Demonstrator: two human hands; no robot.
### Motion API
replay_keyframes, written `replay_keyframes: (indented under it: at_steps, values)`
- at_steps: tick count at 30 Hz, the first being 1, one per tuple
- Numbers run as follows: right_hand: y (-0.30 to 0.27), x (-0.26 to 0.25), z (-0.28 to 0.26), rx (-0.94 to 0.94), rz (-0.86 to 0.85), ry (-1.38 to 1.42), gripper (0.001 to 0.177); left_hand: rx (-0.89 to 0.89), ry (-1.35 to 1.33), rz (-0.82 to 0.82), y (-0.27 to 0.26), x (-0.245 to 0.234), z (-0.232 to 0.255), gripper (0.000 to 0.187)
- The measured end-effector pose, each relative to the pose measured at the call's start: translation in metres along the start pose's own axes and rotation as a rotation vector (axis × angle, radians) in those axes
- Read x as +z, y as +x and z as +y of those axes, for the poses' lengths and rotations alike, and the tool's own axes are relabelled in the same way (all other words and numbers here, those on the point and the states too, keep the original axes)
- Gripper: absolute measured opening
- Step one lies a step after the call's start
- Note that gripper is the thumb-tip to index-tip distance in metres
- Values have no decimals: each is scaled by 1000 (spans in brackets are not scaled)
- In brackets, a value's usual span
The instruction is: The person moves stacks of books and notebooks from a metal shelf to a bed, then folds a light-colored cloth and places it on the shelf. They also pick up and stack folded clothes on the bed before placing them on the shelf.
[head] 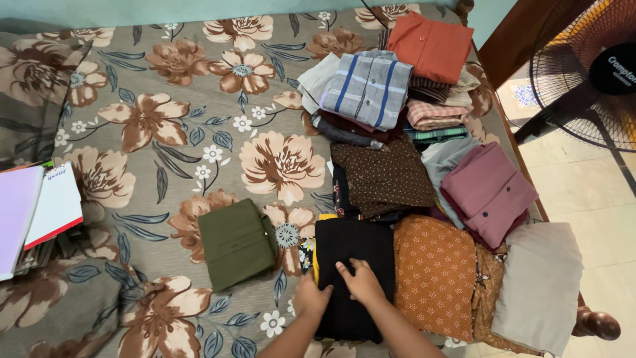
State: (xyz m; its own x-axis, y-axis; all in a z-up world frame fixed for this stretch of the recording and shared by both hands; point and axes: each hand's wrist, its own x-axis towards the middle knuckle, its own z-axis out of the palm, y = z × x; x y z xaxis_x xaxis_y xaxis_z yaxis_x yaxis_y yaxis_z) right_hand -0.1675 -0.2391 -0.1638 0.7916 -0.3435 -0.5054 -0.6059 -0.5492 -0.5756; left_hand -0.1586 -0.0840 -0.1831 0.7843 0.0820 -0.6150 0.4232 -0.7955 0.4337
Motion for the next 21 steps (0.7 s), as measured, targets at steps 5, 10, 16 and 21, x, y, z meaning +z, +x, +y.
replay_keyframes:
  at_steps: [5, 10, 16, 21]
  values:
    - [11, -10, 6, 307, -167, 226, 93, 211, -305, -109, -28, 21, 24, 54]
    - [24, -21, 29, 199, -217, 321, 64, 554, -379, -492, -27, 35, 14, 45]
    - [21, -44, 30, 1, -188, -97, 65, 485, -389, 38, 51, 27, -33, 43]
    - [12, -23, 2, -39, -309, -304, 77, -129, -821, -376, 59, 26, -67, 52]
